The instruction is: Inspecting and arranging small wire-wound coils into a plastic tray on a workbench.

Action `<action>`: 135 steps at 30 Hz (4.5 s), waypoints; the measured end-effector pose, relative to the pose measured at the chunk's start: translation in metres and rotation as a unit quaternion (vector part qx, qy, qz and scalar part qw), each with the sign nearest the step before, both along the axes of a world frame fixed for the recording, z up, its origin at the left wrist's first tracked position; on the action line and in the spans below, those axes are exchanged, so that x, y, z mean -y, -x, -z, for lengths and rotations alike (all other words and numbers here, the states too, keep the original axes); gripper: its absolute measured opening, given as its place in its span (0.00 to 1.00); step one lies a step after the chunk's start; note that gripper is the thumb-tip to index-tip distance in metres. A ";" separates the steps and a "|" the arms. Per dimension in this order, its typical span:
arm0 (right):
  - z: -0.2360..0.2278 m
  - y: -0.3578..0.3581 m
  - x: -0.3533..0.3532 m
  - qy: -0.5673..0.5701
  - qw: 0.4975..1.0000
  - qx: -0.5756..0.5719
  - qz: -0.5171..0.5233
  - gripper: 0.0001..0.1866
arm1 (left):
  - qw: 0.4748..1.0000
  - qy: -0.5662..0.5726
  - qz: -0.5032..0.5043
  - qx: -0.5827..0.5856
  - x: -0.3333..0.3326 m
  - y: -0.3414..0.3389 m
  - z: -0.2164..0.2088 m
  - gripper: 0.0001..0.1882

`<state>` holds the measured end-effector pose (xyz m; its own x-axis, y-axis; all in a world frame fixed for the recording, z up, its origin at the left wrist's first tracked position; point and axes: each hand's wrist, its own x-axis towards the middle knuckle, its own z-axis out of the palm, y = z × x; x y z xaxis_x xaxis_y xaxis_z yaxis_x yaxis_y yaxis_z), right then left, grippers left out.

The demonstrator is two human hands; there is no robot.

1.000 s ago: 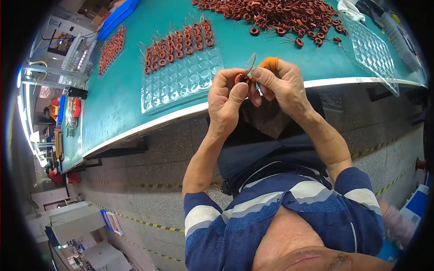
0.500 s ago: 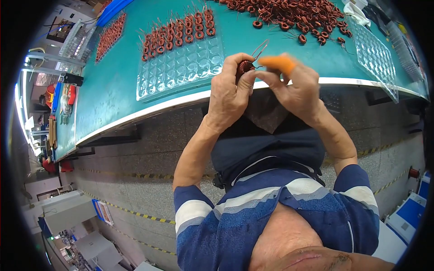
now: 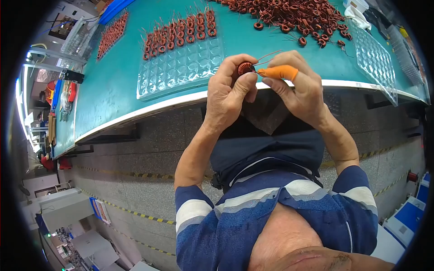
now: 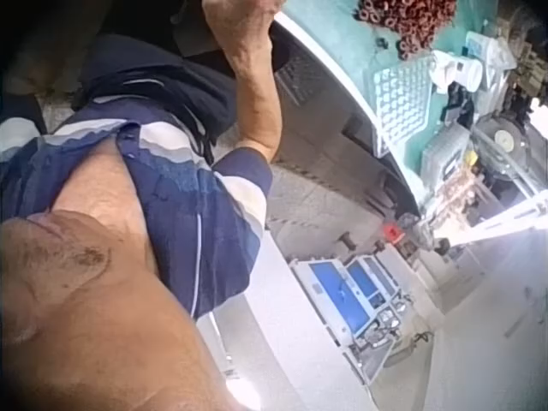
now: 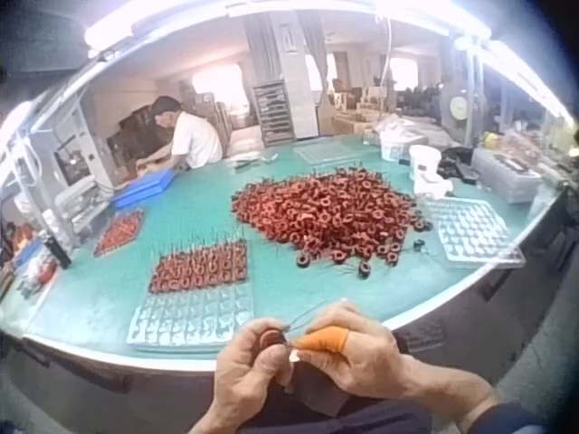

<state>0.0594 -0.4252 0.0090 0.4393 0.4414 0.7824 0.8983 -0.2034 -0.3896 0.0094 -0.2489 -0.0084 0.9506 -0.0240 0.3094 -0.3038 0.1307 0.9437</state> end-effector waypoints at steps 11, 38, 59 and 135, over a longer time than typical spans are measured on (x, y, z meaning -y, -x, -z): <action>-0.015 -0.008 -0.005 -0.043 0.989 -0.141 0.008 0.08 | 0.991 -0.116 -0.015 0.073 0.005 -0.005 0.008 0.15; 0.027 0.010 -0.008 -0.234 0.882 -0.400 -0.084 0.15 | 0.992 0.123 -0.002 -0.001 0.031 0.013 0.027 0.12; 0.049 0.004 -0.012 -0.309 0.819 -0.473 -0.101 0.19 | 0.974 0.213 -0.037 -0.063 0.027 0.011 0.031 0.11; 0.073 -0.059 0.007 0.055 0.967 -0.236 0.083 0.08 | 0.786 -0.497 -0.366 -0.021 -0.305 -0.079 0.067 0.09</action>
